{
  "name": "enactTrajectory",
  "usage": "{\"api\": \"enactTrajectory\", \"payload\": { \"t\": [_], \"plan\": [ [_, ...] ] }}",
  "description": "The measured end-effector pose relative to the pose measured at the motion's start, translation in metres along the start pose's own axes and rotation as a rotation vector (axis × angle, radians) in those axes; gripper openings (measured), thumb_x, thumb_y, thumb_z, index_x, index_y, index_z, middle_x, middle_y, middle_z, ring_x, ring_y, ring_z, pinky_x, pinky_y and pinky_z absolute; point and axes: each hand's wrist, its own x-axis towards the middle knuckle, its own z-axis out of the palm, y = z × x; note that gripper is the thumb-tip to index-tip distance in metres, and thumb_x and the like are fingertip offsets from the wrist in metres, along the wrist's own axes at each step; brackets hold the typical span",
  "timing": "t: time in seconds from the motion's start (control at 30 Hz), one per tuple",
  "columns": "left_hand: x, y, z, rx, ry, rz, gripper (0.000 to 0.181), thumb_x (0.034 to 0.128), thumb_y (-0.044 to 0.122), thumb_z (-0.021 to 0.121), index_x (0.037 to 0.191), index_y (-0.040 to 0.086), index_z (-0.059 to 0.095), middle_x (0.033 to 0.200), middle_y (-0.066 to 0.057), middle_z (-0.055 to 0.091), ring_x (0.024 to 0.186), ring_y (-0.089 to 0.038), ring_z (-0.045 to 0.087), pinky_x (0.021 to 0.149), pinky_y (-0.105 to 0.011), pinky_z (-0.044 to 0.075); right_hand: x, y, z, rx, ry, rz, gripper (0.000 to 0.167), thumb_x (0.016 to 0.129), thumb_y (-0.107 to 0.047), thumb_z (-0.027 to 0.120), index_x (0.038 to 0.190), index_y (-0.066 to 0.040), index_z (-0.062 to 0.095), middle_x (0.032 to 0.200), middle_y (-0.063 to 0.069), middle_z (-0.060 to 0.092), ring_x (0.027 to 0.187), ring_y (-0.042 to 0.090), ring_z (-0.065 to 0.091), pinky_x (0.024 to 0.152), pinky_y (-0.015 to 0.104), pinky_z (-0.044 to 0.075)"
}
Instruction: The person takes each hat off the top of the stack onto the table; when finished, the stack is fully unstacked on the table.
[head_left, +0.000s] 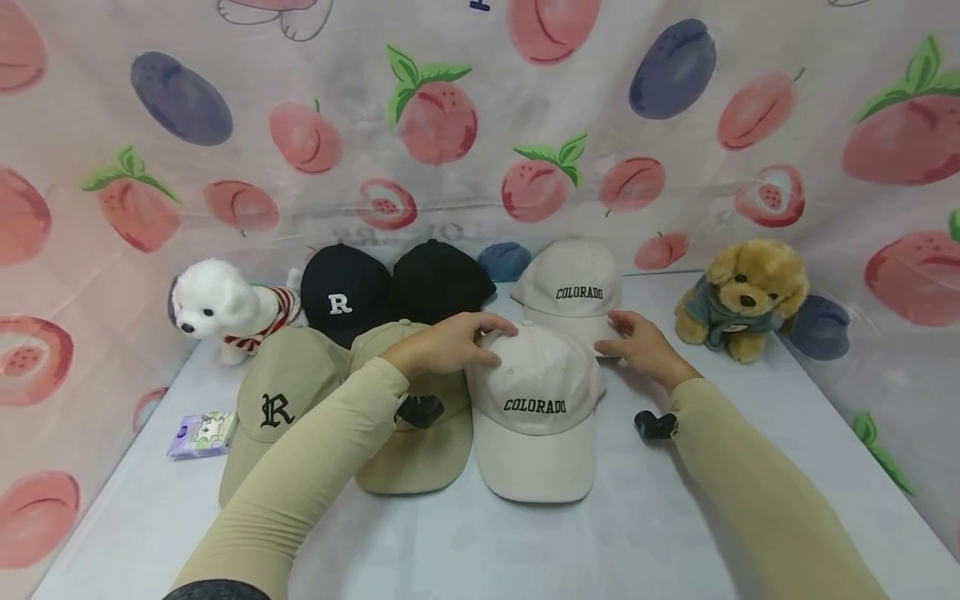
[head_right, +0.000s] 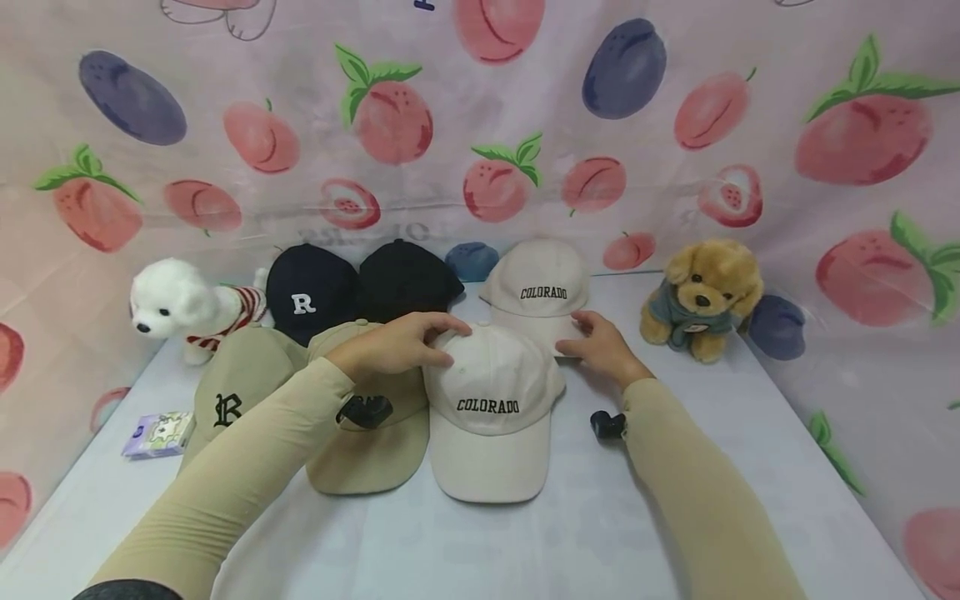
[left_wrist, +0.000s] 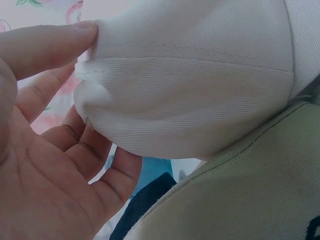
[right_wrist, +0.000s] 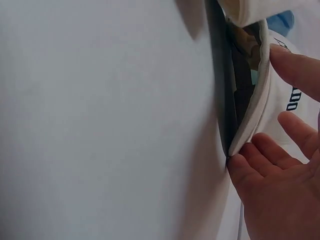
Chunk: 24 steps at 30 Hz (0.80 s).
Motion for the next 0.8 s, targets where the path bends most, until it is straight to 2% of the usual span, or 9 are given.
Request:
{"api": "enactTrajectory", "payload": {
  "t": [0.47, 0.67, 0.8],
  "plan": [
    [0.002, -0.001, 0.002, -0.008, 0.003, 0.001, 0.046, 0.0921, 0.011, 0.072, 0.137, 0.011, 0.061, 0.142, -0.008, 0.054, 0.111, -0.022, 0.052, 0.092, -0.029, 0.046, 0.016, -0.013, 0.011, -0.035, -0.012, -0.003, 0.077, 0.095, -0.02, 0.069, 0.154, 0.005, 0.027, 0.159, 0.024, 0.028, 0.146, 0.04, 0.025, 0.115, 0.05, 0.027],
    [0.003, -0.001, 0.003, -0.003, -0.001, 0.0, 0.046, 0.0922, 0.011, 0.072, 0.137, 0.011, 0.061, 0.143, -0.008, 0.054, 0.115, -0.023, 0.051, 0.095, -0.03, 0.046, 0.022, -0.016, 0.014, -0.047, -0.014, 0.007, 0.077, 0.097, -0.029, 0.066, 0.154, 0.005, 0.027, 0.158, 0.024, 0.029, 0.145, 0.04, 0.027, 0.115, 0.051, 0.027],
    [0.003, -0.002, 0.004, -0.013, -0.004, -0.011, 0.046, 0.0925, 0.011, 0.071, 0.137, 0.012, 0.061, 0.142, -0.008, 0.053, 0.114, -0.023, 0.052, 0.095, -0.03, 0.046, 0.027, -0.016, 0.016, -0.04, -0.025, -0.014, 0.074, 0.098, -0.03, 0.065, 0.153, 0.005, 0.03, 0.156, 0.025, 0.032, 0.144, 0.04, 0.029, 0.115, 0.051, 0.027]
  ]
}}
